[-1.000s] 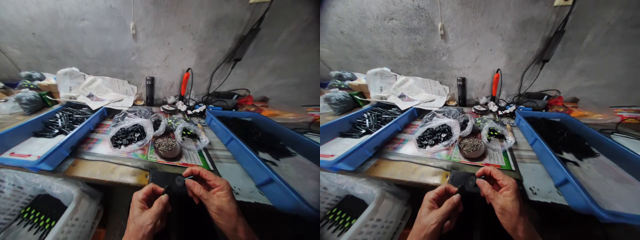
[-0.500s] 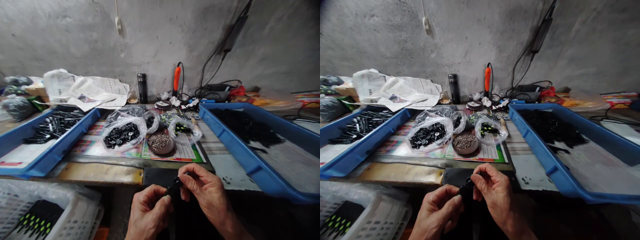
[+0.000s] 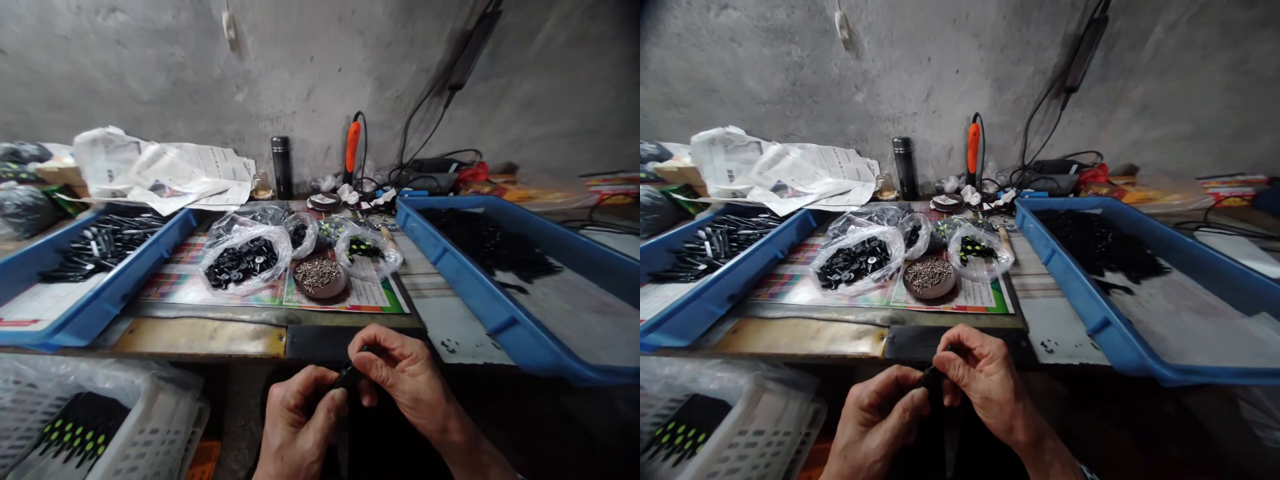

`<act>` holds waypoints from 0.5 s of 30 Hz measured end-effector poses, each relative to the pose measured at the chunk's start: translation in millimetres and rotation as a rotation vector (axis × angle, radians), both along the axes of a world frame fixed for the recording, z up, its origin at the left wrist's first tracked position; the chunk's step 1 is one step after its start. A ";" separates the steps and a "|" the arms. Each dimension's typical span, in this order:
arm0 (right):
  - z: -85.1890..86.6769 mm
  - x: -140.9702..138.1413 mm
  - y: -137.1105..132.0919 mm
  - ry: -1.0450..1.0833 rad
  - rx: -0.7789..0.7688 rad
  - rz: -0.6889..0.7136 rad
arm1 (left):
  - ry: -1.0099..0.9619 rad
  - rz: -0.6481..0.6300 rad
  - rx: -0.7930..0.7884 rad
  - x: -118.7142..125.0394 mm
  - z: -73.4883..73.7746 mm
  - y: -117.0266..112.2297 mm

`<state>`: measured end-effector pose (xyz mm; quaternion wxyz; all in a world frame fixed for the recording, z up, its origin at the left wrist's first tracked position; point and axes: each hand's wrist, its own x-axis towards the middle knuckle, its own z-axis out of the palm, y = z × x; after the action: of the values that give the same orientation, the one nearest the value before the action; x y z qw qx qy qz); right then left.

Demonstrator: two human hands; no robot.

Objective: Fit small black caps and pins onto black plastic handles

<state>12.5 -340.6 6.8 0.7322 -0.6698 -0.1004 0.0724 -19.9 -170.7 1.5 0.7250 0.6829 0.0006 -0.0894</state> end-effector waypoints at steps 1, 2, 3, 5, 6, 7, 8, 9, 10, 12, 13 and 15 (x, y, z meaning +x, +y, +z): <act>0.1 -0.5 -0.4 -0.017 -0.018 0.008 | 0.002 -0.005 0.001 -0.2 -1.3 -0.1; -0.1 -0.7 -0.7 -0.030 -0.028 0.017 | 0.005 -0.010 -0.003 -0.3 -2.7 -0.2; -0.7 -0.6 -0.9 -0.038 -0.035 0.028 | 0.011 -0.014 -0.012 -0.5 -4.0 -0.5; -2.5 0.4 -1.5 -0.043 -0.049 0.059 | 0.029 -0.019 -0.026 -1.3 -7.0 -1.2; -3.6 0.9 -1.9 -0.046 -0.061 0.074 | 0.026 -0.017 -0.018 -1.8 -8.6 -1.6; -4.6 1.3 -2.5 -0.051 -0.077 0.089 | 0.011 -0.011 0.004 -2.5 -10.2 -2.0; -5.5 1.5 -3.2 -0.055 -0.094 0.100 | -0.014 -0.001 0.037 -3.3 -11.8 -2.4; -6.2 1.5 -3.9 -0.060 -0.108 0.108 | -0.044 0.010 0.070 -4.0 -13.3 -2.8; -6.8 1.4 -4.6 -0.065 -0.116 0.115 | -0.070 0.022 0.095 -4.6 -14.7 -3.2; -7.5 0.6 -5.5 -0.063 -0.125 0.124 | -0.067 0.036 0.093 -5.0 -17.0 -4.2; -7.6 0.2 -5.5 -0.057 -0.126 0.119 | -0.041 0.033 0.063 -4.7 -17.7 -4.8; -7.4 -0.8 -4.5 -0.049 -0.127 0.085 | 0.032 0.009 -0.020 -3.0 -18.2 -6.0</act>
<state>11.7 -345.1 -0.6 0.6819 -0.7115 -0.1419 0.0930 -22.9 -176.7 -16.8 0.7322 0.6741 0.0141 -0.0969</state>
